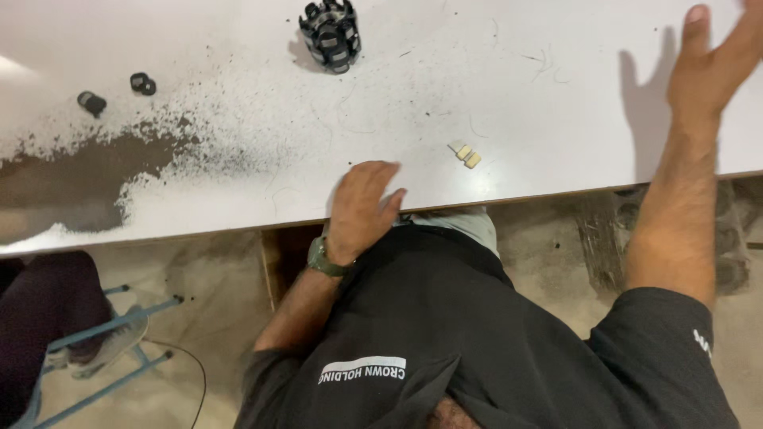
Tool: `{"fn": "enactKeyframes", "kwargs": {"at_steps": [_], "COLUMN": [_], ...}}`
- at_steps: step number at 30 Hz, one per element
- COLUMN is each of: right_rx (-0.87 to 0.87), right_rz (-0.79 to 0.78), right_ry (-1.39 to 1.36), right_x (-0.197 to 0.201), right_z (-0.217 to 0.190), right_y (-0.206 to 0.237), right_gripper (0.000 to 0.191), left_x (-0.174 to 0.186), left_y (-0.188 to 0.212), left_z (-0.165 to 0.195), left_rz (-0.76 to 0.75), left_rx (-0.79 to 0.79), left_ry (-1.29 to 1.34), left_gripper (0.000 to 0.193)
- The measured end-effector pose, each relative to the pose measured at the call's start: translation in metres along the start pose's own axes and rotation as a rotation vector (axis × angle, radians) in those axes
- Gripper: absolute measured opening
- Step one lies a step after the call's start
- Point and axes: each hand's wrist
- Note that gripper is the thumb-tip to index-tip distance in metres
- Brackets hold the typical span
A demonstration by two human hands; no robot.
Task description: The person sits at a workbench fitting small beige inserts into black plastic rotor hubs one at a time, pressing each insert into place by hand, then setting the finished hub aside and picking up the next one. Finished hubs accumulate on the table as the person works through the batch.
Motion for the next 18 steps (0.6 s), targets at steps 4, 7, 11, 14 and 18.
{"fn": "enactKeyframes", "kwargs": {"at_steps": [4, 7, 11, 14, 18], "right_rx": [0.157, 0.298, 0.45, 0.384, 0.381], "right_rz": [-0.422, -0.657, -0.627, -0.611, -0.627], "right_ry": [-0.09, -0.073, 0.151, 0.122, 0.093], "right_x": [-0.043, -0.053, -0.06, -0.079, -0.132], "right_z": [-0.06, -0.1, -0.121, -0.121, -0.146], "right_y": [0.028, 0.062, 0.081, 0.067, 0.038], "right_gripper": [0.054, 0.069, 0.078, 0.083, 0.086], "left_x": [-0.038, -0.076, -0.089, -0.071, -0.021], "left_y": [-0.033, -0.06, -0.064, -0.053, -0.025], "left_z": [0.018, 0.026, 0.022, 0.013, 0.008], "left_rz": [-0.169, -0.15, -0.139, -0.14, -0.153], "left_rx": [-0.238, -0.347, -0.299, -0.305, -0.258], "left_ry": [0.027, -0.153, -0.211, -0.155, -0.015], "left_gripper": [0.04, 0.035, 0.016, 0.009, 0.007]}}
Point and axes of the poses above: each hand's wrist, its own y-axis away from the middle knuckle, its own x-axis out of the back of the hand, z = x × y, and after that the axes turned 6 degrees about z, right-handed
